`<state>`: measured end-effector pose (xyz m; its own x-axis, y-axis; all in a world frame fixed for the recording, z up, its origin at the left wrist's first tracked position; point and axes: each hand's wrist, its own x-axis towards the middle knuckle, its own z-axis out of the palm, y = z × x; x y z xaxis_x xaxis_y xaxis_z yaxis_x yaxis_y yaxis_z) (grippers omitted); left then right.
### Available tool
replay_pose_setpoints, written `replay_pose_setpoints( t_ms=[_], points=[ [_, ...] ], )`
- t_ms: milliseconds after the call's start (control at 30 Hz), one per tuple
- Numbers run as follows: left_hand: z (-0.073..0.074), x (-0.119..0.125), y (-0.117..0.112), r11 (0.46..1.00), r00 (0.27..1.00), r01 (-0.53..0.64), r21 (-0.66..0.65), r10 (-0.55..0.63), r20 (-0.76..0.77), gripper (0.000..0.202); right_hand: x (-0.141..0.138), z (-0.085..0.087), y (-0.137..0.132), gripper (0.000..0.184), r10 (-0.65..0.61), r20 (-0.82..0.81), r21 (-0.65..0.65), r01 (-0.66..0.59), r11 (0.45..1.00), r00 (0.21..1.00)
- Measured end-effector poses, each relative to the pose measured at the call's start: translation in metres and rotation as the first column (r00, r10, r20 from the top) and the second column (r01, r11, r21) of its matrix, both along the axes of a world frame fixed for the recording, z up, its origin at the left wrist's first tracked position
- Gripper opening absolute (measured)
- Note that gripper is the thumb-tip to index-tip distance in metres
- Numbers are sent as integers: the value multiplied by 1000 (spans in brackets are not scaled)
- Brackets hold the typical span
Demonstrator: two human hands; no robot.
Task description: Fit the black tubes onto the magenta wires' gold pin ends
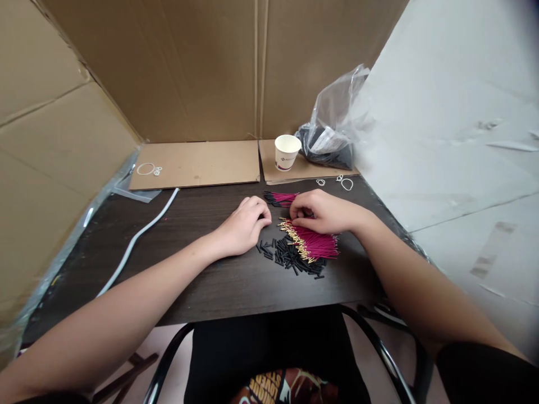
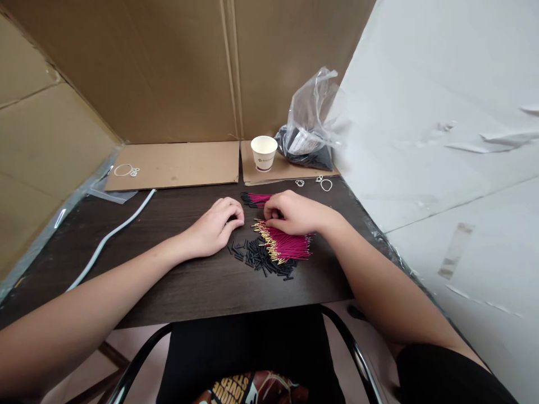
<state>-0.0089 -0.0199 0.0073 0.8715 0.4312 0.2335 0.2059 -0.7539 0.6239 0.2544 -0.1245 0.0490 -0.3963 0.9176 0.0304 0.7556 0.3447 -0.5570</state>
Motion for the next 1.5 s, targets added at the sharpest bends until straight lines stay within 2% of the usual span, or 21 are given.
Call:
replay_pose_setpoints(
  t_ms=[233,333,433,733,833,1000,1500],
  points=[
    [7,0,-1,976,993,-105,-191,114,37,12,-2,-4,1,15,-6,57,48,3,999,998],
    [6,0,0,972,988,-135,-194,146,43,8,-2,-2,0,13,-2,60,24,0,1000,998],
    [4,0,1,969,985,-155,-193,167,48,16,-2,1,-1,10,7,49,-15,-6,1000,999],
    [7,-1,0,962,980,-176,-207,192,56,17,-5,2,-2,10,19,9,-27,-19,999,1000],
    [7,0,1,956,979,-181,-231,197,48,15,-7,1,-3,8,4,-11,40,-4,999,1000],
    [6,1,2,940,975,-192,-282,214,51,14,-12,1,-4,10,-90,-107,113,102,988,990],
    [6,2,2,938,977,-183,-293,207,53,12,-19,-2,-4,10,-58,-189,240,103,965,980]
  ],
)
